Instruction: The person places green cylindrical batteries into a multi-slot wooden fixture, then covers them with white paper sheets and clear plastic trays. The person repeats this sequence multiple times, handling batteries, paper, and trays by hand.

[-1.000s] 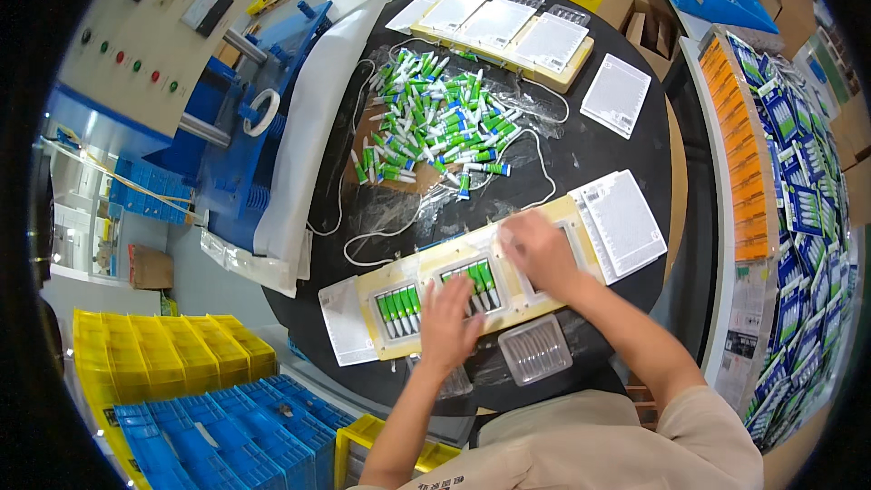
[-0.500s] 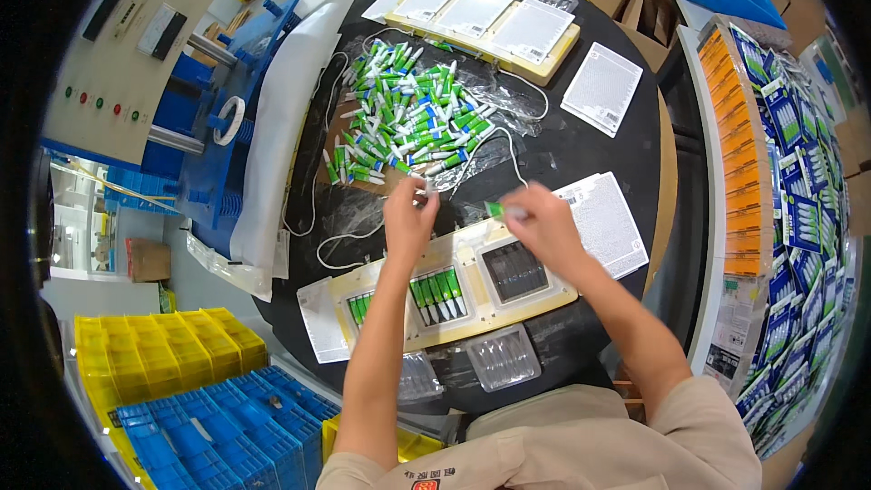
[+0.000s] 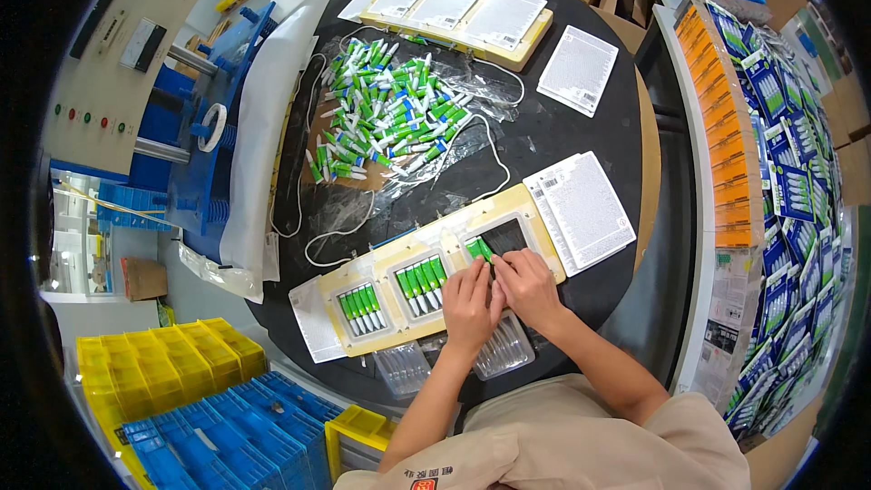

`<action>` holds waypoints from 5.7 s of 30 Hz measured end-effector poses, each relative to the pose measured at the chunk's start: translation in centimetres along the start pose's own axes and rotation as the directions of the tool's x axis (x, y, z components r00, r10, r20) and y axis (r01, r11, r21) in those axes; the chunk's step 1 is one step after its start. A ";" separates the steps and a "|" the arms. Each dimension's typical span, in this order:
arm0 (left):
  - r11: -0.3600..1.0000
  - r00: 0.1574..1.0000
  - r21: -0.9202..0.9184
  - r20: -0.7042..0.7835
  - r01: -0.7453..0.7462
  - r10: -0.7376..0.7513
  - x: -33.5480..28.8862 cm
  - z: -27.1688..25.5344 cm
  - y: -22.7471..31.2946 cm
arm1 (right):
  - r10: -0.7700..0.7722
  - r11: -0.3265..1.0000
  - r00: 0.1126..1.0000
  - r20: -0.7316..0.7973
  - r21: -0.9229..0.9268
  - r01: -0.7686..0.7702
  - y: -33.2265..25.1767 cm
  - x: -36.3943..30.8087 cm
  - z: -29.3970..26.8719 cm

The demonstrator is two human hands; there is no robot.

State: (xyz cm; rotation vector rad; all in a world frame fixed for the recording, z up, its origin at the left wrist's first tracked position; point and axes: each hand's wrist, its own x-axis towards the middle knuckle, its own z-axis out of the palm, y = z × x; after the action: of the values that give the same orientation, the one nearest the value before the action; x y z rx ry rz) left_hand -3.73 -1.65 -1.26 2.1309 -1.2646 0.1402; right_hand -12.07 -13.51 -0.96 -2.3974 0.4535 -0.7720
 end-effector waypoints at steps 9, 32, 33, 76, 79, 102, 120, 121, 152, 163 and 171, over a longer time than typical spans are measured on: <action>0.999 0.998 0.024 0.050 -0.043 0.041 0.2 -0.6 -0.4 | 0.123 0.992 0.986 0.113 -0.049 -0.118 -0.3 0.4 -0.6; 0.758 0.891 0.546 0.441 -0.358 0.103 17.9 -3.7 -19.2 | 0.107 0.945 0.990 0.087 0.300 -0.128 5.3 14.9 0.3; 0.764 0.882 0.521 0.452 -0.380 0.131 17.5 -4.0 -19.1 | 0.206 0.922 0.975 0.086 0.317 -0.223 4.6 12.3 -1.3; 0.996 0.992 0.060 0.109 -0.073 0.066 0.0 -0.6 -1.2 | -0.055 0.997 0.997 -0.046 0.056 0.057 5.5 14.7 0.1; 0.989 0.988 0.102 0.125 -0.105 0.092 -0.4 -0.7 -1.5 | -0.105 0.994 0.983 0.151 -0.018 0.109 6.0 19.3 4.1; 0.961 0.877 0.032 0.418 -0.274 0.236 1.9 0.4 0.5 | 0.058 0.992 0.992 -0.114 -0.108 -0.071 2.4 1.5 -7.9; 0.972 0.896 -0.039 0.380 -0.231 0.228 1.2 0.2 -0.7 | -0.179 0.963 0.979 0.101 -0.185 0.195 2.7 -0.6 -4.2; 0.975 0.897 -0.039 0.386 -0.220 0.218 1.1 0.0 -0.7 | -0.149 0.973 0.977 0.154 -0.155 0.173 2.6 -0.7 -4.1; 0.833 0.779 0.543 0.474 0.110 -0.411 -16.9 -24.6 -19.4 | -0.120 0.834 0.909 0.400 -0.456 0.311 7.3 -3.1 -13.6; 0.855 0.989 0.503 -0.006 0.129 -0.145 -13.3 -20.8 -10.6 | -0.552 0.807 0.805 0.216 -0.106 0.581 -9.2 -0.4 -1.6; 0.754 0.971 0.651 0.225 -0.088 -0.081 -14.4 -12.5 -8.8 | -0.446 0.831 0.830 0.335 -0.188 0.523 -7.4 -4.2 3.8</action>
State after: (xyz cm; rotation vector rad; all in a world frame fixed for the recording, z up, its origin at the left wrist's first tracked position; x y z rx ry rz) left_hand -1.29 19.23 -1.36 2.8205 -1.5165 0.3927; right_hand -12.02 -4.21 -0.76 -2.8778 -0.2057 -0.5864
